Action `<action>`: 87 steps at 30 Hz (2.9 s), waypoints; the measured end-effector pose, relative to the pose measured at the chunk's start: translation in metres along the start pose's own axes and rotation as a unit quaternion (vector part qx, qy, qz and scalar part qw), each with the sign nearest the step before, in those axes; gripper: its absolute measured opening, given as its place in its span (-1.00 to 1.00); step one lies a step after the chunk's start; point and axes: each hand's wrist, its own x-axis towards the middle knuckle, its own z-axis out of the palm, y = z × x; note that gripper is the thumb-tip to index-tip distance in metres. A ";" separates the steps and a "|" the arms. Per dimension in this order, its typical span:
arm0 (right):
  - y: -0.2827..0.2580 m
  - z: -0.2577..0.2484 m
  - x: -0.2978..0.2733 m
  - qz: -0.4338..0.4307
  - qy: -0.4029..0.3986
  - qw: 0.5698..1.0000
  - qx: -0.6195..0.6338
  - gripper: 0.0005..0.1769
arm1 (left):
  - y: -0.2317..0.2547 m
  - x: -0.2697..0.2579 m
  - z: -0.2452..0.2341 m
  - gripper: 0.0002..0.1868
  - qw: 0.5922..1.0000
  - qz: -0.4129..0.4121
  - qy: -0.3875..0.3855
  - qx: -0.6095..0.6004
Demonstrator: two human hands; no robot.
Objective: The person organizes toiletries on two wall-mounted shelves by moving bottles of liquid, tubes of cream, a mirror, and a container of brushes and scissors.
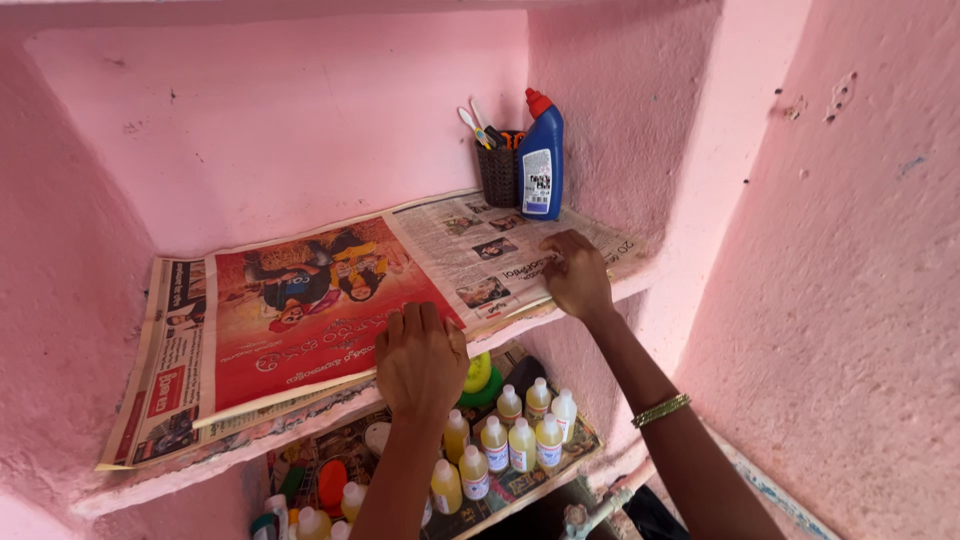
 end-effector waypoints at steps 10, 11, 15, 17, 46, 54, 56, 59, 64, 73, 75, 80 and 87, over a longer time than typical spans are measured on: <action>-0.007 -0.003 0.001 0.018 0.019 1.000 0.017 -0.78 | 0.040 0.066 0.029 -0.63 0.997 -0.014 -0.081 0.000; -0.009 -0.004 0.002 0.027 0.016 0.999 0.022 -0.78 | 0.044 0.067 0.033 -0.65 0.996 -0.005 -0.085 -0.002; -0.013 -0.005 0.003 0.076 0.000 0.996 0.034 -0.78 | 0.047 0.067 0.039 -0.70 0.997 0.023 -0.067 -0.011; -0.011 -0.002 0.004 0.069 0.000 0.997 0.035 -0.75 | 0.046 0.067 0.036 -0.73 0.998 0.031 -0.054 -0.007; 0.102 0.056 0.137 0.209 0.022 0.976 -0.054 -0.51 | 0.049 0.069 0.031 -0.75 0.998 0.044 -0.019 0.033; 0.012 0.006 0.078 0.174 0.024 0.963 0.205 -0.70 | 0.049 0.067 0.029 -0.75 0.998 0.045 -0.014 0.034; -0.004 0.000 0.053 0.154 0.032 0.956 0.247 -0.72 | 0.050 0.067 0.029 -0.76 0.998 0.046 -0.012 0.033; -0.019 0.002 0.029 0.160 0.032 0.950 0.268 -0.70 | 0.050 0.066 0.029 -0.75 0.998 0.048 -0.002 0.031; -0.023 0.013 0.012 0.099 0.064 0.955 0.271 -0.64 | 0.050 0.064 0.031 -0.75 0.998 0.048 0.017 0.025; -0.024 0.014 0.009 0.077 0.096 0.974 0.192 -0.68 | 0.048 0.060 0.028 -0.67 0.987 0.104 0.125 -0.010; -0.026 0.014 0.008 0.085 0.100 0.973 0.191 -0.68 | 0.045 0.059 0.025 -0.65 0.985 0.107 0.131 -0.034; -0.038 0.005 0.012 0.125 0.061 0.972 0.190 -0.57 | 0.009 0.053 0.006 -0.64 0.988 0.086 0.101 -0.073; -0.042 0.003 0.015 0.142 0.036 0.950 0.277 -0.49 | -0.095 0.020 -0.059 -0.69 0.997 0.031 0.073 -0.021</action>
